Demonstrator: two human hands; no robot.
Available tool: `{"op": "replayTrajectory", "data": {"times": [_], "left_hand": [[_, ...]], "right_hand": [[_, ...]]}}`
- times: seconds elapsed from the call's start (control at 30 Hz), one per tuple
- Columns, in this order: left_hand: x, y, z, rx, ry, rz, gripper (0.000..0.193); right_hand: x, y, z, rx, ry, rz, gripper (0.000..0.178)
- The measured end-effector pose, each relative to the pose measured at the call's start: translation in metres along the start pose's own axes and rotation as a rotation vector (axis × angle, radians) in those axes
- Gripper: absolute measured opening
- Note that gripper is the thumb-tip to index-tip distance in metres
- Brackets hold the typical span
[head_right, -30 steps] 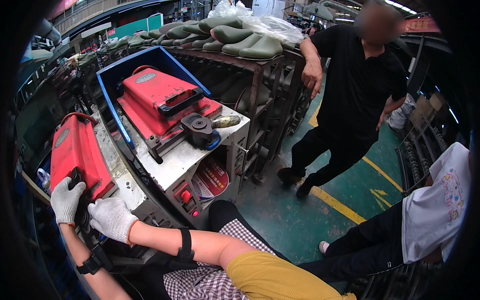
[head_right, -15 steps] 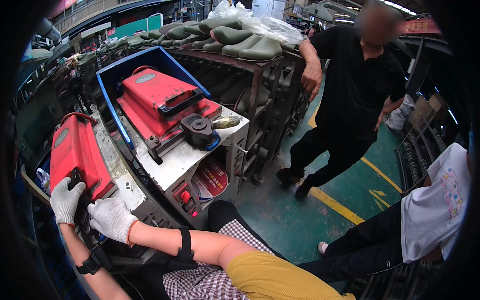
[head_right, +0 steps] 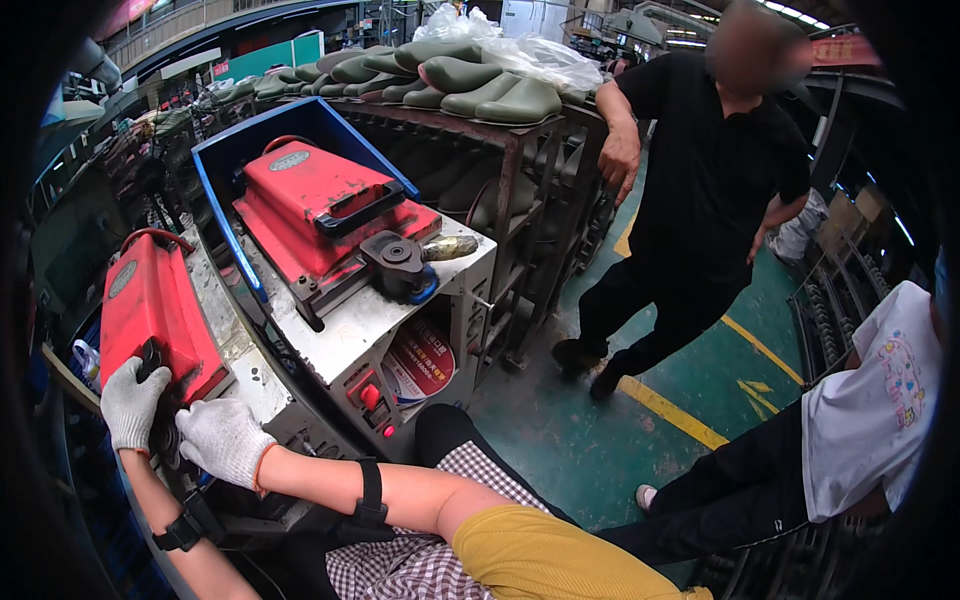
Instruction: Operating a heat-press machine to bond shoe components in a factory.
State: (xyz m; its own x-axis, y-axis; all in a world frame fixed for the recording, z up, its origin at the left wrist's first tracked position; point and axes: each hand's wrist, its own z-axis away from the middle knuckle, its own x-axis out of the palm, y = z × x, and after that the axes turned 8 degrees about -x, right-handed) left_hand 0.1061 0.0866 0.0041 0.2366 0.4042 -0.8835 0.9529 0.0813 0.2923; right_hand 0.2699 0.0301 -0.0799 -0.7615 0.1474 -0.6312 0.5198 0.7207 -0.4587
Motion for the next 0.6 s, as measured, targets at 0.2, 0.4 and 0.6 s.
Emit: {"op": "replayTrajectory", "data": {"times": [0.2, 0.4, 0.6], "left_hand": [[-0.0007, 0.0002, 0.0007, 0.004, 0.003, 0.005, 0.042], [-0.0004, -0.0001, 0.0008, -0.002, 0.003, 0.014, 0.042], [-0.0014, 0.0009, 0.0017, -0.001, 0.005, 0.025, 0.041]], "right_hand": [[0.0015, 0.0006, 0.0001, 0.002, -0.004, -0.004, 0.027], [0.0014, 0.0003, 0.0003, -0.002, -0.001, -0.005, 0.027], [-0.0019, -0.0040, -0.0002, 0.016, 0.028, 0.000, 0.024]]}}
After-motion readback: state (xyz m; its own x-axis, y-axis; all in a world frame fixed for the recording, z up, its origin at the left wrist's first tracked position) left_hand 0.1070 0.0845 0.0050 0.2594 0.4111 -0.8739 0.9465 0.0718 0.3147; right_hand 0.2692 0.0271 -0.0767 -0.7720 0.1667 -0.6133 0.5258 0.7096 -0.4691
